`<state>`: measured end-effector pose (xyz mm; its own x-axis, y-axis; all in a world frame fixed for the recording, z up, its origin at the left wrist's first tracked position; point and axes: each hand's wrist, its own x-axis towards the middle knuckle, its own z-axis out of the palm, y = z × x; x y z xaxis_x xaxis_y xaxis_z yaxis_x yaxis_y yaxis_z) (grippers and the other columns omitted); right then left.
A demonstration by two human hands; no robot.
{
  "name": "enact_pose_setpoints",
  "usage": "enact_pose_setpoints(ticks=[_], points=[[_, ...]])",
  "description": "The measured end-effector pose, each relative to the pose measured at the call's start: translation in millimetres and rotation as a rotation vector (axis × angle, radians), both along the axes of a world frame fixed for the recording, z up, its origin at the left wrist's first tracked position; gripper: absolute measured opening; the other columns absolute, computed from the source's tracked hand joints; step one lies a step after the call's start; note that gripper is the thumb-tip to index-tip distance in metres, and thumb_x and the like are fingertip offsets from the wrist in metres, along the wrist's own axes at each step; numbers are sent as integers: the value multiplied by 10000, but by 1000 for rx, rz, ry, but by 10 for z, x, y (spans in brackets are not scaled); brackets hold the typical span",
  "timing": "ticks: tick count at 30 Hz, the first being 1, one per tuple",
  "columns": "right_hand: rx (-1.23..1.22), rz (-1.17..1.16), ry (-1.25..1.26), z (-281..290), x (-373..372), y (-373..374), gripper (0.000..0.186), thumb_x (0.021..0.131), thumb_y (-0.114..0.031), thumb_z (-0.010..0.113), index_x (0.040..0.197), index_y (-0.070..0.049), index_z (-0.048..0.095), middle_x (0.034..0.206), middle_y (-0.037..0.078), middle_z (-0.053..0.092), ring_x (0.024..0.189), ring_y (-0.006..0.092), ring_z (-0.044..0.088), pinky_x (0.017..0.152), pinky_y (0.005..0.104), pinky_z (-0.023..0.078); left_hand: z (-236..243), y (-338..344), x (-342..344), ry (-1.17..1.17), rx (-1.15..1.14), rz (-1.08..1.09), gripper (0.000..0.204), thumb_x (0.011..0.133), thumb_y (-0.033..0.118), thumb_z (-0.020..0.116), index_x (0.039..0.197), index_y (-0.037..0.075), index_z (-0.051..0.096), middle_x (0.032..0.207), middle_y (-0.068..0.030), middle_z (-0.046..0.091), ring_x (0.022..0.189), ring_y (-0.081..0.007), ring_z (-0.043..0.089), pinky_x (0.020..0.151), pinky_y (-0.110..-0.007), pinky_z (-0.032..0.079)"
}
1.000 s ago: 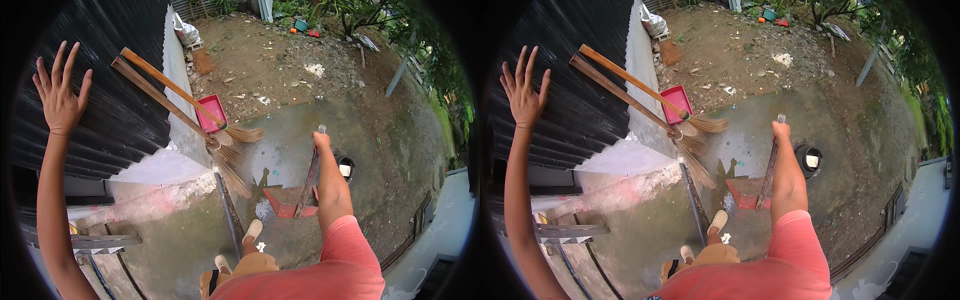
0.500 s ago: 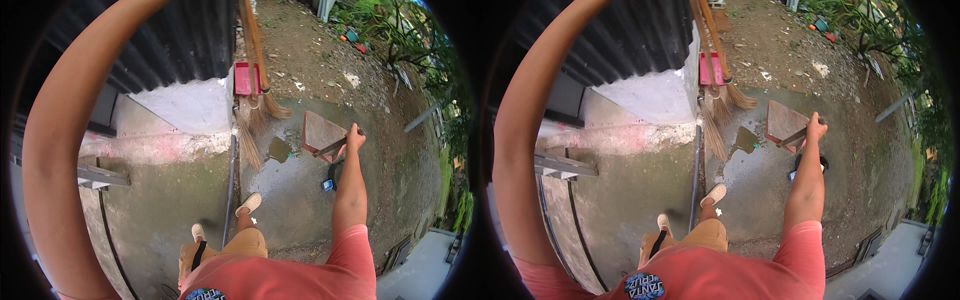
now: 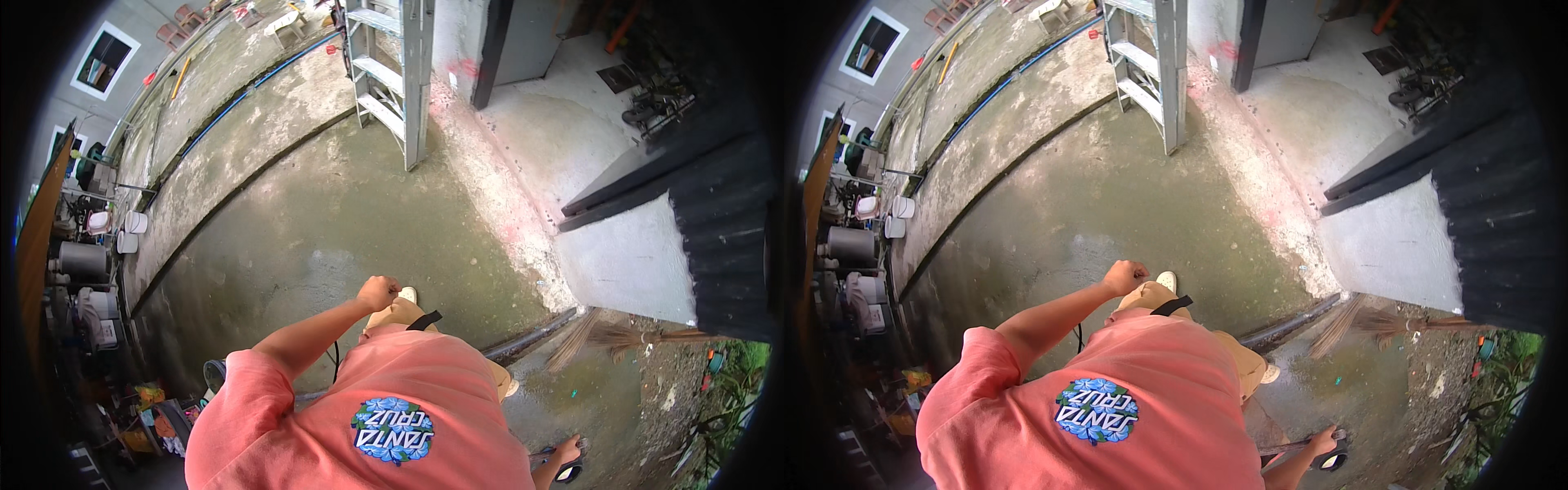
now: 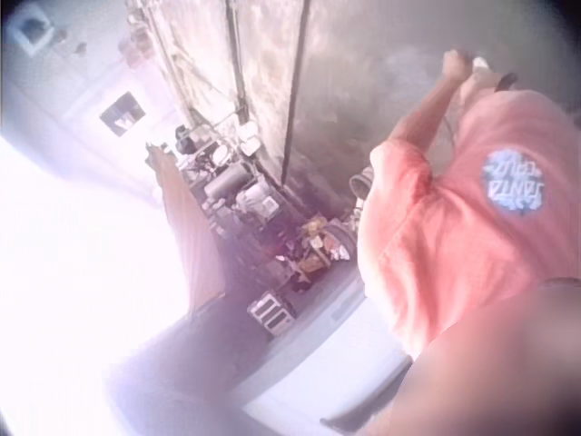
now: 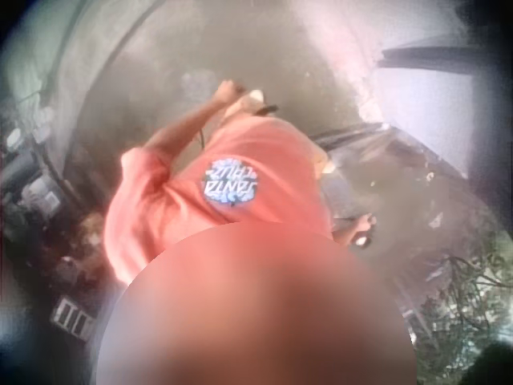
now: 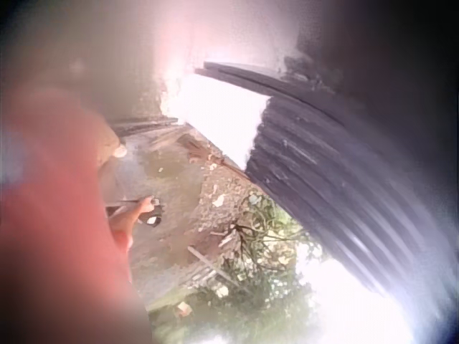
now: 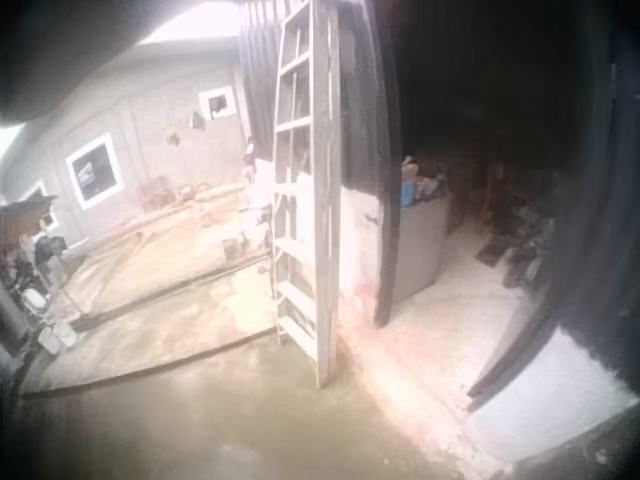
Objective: The person walks from inside a house to an outdoor patio area carrying a box of tools. They place the box on the ground, open it, and begin sorting the tools inside, picking up and examining items like pliers and a level before placing them back.
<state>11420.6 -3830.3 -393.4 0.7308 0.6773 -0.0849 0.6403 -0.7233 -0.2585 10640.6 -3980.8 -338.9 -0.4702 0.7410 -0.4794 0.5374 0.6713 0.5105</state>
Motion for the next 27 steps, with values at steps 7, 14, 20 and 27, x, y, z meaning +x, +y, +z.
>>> enact_pose_setpoints(ticks=[7,14,20,27], points=[[-233,443,42,193,-4409,85,548,870,-416,662,820,129,679,667,220,658,539,330,621,550,494,511,-194,-1729,-3228,44,-65,457,217,863,243,749,1014,91,788,968,-122,778,916,-295,750,853,-390,586],[-259,792,73,214,-8698,956,483,851,-368,648,798,112,638,641,191,623,519,320,601,518,488,502,-360,-2434,-4807,-259,-80,826,262,932,294,721,1038,57,762,870,-91,776,801,-207,752,809,-344,589],[-307,1168,130,336,-12457,942,450,856,-354,641,788,90,624,632,179,608,498,313,590,490,476,487,-327,-4077,-5120,-479,-130,1710,266,970,305,669,948,62,773,824,-52,778,680,-137,725,678,-295,594],[-353,1544,212,271,-16777,-441,412,863,-338,634,776,64,609,622,166,590,474,305,576,458,463,470,-808,-5007,-5667,-804,-276,1970,302,995,305,623,893,62,770,796,-60,768,656,-138,711,593,-318,564]])
